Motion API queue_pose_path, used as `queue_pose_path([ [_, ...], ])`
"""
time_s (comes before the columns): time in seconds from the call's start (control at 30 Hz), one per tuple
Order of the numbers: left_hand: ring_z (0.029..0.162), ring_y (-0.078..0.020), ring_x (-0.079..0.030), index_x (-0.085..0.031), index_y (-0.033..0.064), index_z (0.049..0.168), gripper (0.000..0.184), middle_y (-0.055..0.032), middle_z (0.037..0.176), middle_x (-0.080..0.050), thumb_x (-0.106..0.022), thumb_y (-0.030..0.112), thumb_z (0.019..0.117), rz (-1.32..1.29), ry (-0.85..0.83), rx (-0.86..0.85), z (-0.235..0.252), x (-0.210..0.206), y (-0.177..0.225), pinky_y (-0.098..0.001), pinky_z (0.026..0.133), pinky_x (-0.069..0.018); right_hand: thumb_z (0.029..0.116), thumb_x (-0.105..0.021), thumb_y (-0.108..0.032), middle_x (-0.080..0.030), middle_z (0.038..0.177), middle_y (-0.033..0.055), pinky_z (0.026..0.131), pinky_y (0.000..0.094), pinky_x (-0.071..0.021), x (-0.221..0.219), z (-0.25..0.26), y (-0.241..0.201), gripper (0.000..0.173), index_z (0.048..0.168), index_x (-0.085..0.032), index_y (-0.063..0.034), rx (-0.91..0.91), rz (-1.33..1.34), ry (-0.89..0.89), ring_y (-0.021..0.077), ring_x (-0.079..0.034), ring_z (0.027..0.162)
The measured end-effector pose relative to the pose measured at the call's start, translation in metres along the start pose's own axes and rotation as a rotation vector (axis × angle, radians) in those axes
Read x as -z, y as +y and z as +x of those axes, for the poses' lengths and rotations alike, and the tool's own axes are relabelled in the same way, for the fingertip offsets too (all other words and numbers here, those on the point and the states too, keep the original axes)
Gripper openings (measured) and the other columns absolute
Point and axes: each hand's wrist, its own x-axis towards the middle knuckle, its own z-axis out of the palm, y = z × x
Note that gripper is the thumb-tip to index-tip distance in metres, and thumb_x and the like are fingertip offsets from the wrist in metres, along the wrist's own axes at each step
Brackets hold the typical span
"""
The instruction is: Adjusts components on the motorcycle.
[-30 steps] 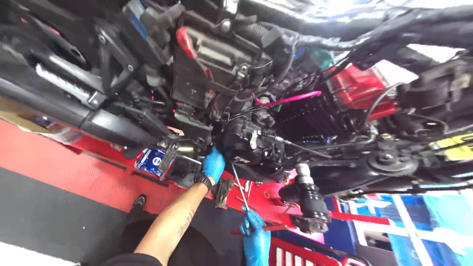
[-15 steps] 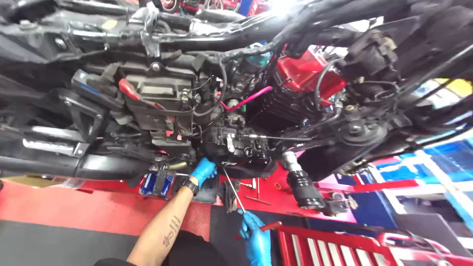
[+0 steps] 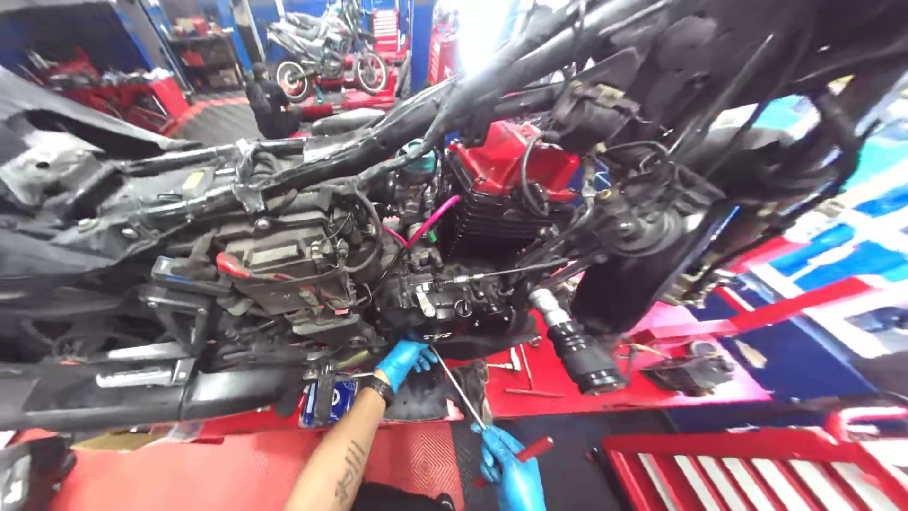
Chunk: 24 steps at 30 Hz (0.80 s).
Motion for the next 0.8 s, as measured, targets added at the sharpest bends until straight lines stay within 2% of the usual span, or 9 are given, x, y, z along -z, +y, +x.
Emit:
queue_pose_path([
  [0.1, 0.053, -0.0090, -0.059, -0.064, -0.0015, 0.115, 0.029, -0.0060, 0.077, -0.072, -0.054, 0.025, 0.1072, 0.109, 0.153, 0.035, 0.001, -0.015, 0.003, -0.0236, 0.051, -0.0468, 0.1004, -0.051, -0.005, -0.053, 0.054, -0.0012, 0.041, 0.0204, -0.0375, 0.002, 0.004, 0.005, 0.022, 0.102, -0.072, 0.0029, 0.009, 0.022, -0.008, 0.0043, -0.043, 0.042],
  [0.23, 0.055, -0.0119, -0.064, -0.059, -0.0018, 0.121, 0.029, -0.0097, 0.080, -0.074, -0.056, 0.024, 0.1068, 0.123, 0.164, -0.030, 0.006, -0.013, -0.006, -0.0251, 0.051, -0.0505, 0.0992, -0.054, -0.006, -0.055, 0.055, -0.0010, 0.040, 0.0198, -0.0369, 0.005, 0.010, 0.011, 0.021, 0.101, -0.073, 0.0019, 0.021, 0.052, -0.011, 0.0046, -0.043, 0.043],
  [0.3, 0.054, -0.0111, -0.062, -0.057, -0.0022, 0.121, 0.028, -0.0095, 0.079, -0.073, -0.051, 0.022, 0.1088, 0.132, 0.166, -0.041, 0.006, -0.012, -0.009, -0.0245, 0.051, -0.0494, 0.0989, -0.053, -0.006, -0.052, 0.054, -0.0024, 0.039, 0.0196, -0.0361, 0.006, 0.010, 0.011, 0.021, 0.100, -0.073, 0.0007, -0.023, 0.125, 0.005, 0.0037, -0.041, 0.041],
  [0.37, 0.052, -0.0107, -0.060, -0.057, -0.0052, 0.115, 0.029, -0.0096, 0.076, -0.072, -0.041, 0.018, 0.1114, 0.117, 0.179, -0.083, 0.010, -0.010, -0.014, -0.0248, 0.051, -0.0489, 0.0988, -0.052, -0.007, -0.050, 0.053, -0.0034, 0.038, 0.0195, -0.0340, 0.010, 0.011, 0.013, 0.022, 0.100, -0.073, -0.0001, -0.051, 0.194, 0.010, 0.0028, -0.038, 0.040],
  [0.43, 0.051, -0.0110, -0.060, -0.057, -0.0070, 0.109, 0.028, -0.0088, 0.071, -0.070, -0.038, 0.014, 0.1116, 0.070, 0.198, -0.125, 0.013, -0.010, -0.020, -0.0250, 0.051, -0.0504, 0.0975, -0.054, -0.009, -0.050, 0.052, -0.0037, 0.038, 0.0194, -0.0344, 0.013, 0.010, 0.015, 0.022, 0.098, -0.074, -0.0007, -0.024, 0.182, 0.013, 0.0028, -0.039, 0.040],
  [0.6, 0.048, -0.0129, -0.058, -0.056, -0.0053, 0.095, 0.020, -0.0065, 0.059, -0.063, -0.042, 0.003, 0.1062, -0.036, 0.258, -0.170, 0.018, -0.013, -0.025, -0.0264, 0.050, -0.0520, 0.0968, -0.063, -0.009, -0.060, 0.061, -0.0002, 0.042, 0.0202, -0.0382, 0.008, 0.005, 0.011, 0.016, 0.103, -0.075, 0.0000, 0.074, -0.054, 0.054, 0.0050, -0.047, 0.046],
  [0.73, 0.045, -0.0134, -0.058, -0.052, -0.0026, 0.093, 0.017, -0.0065, 0.056, -0.061, -0.042, 0.002, 0.1056, -0.084, 0.261, -0.208, 0.022, -0.013, -0.025, -0.0262, 0.047, -0.0518, 0.0956, -0.066, -0.013, -0.064, 0.065, -0.0011, 0.045, 0.0211, -0.0430, 0.005, 0.005, 0.015, 0.016, 0.103, -0.077, -0.0031, 0.150, -0.183, 0.067, 0.0052, -0.051, 0.049],
  [0.8, 0.045, -0.0141, -0.059, -0.052, -0.0023, 0.092, 0.017, -0.0066, 0.055, -0.061, -0.042, 0.002, 0.1056, -0.089, 0.275, -0.209, 0.022, -0.014, -0.026, -0.0269, 0.048, -0.0523, 0.0966, -0.064, -0.016, -0.070, 0.074, -0.0013, 0.055, 0.0205, -0.0520, 0.006, 0.002, 0.026, 0.020, 0.107, -0.077, -0.0049, 0.319, -0.392, 0.082, 0.0041, -0.060, 0.058],
])
